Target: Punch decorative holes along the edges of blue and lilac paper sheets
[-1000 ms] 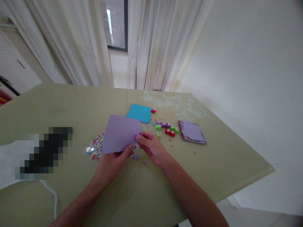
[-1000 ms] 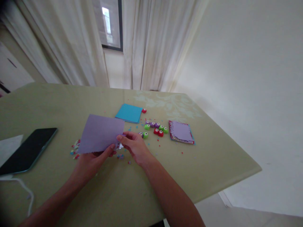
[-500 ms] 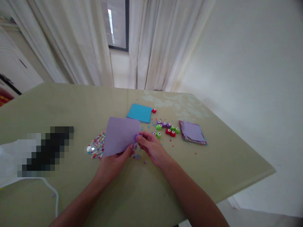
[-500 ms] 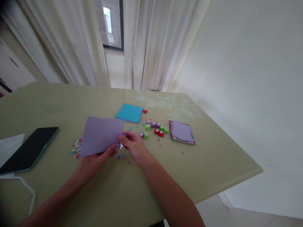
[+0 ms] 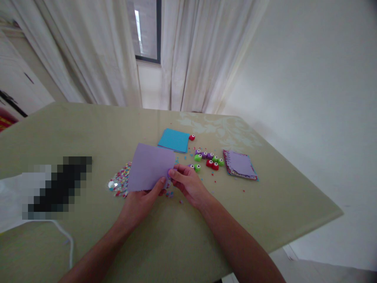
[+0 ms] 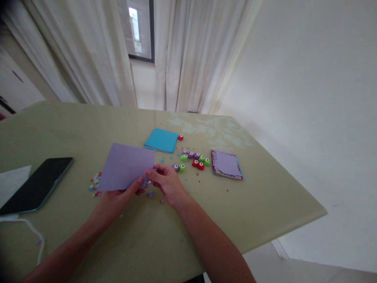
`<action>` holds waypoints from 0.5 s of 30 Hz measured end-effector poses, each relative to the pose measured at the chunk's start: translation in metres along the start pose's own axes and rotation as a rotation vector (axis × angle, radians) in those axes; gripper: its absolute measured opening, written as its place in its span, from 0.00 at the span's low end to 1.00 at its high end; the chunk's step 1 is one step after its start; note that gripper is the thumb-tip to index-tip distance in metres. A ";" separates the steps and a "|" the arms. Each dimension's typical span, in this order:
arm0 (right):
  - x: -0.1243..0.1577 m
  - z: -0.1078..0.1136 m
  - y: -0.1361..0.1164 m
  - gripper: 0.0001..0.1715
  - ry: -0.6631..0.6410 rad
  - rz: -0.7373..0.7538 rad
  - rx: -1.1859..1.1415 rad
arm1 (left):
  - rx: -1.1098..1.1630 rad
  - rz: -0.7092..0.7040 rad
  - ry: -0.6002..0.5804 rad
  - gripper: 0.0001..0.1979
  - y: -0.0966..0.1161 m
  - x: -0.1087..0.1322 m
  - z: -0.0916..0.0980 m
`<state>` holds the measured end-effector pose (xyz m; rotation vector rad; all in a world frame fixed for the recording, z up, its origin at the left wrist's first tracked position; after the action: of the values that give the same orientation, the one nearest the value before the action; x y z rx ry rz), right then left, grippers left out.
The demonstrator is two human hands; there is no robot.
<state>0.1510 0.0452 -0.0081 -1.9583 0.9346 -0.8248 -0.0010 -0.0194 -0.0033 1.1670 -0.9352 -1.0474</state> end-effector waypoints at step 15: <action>-0.003 0.002 0.002 0.31 -0.001 0.030 0.102 | -0.177 0.071 0.005 0.20 -0.006 0.000 0.004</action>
<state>0.1504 0.0470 -0.0113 -1.8523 0.9017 -0.8378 -0.0057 -0.0207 -0.0084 0.9827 -0.8552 -1.0473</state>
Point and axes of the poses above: each hand's wrist, its own x-axis away from the middle knuckle, its own z-axis out of the back of the hand, y = z × x, the point moved 3 cm from there along -x, towards the middle knuckle, and after that the axes turned 3 degrees about -y, right-handed, at the moved point
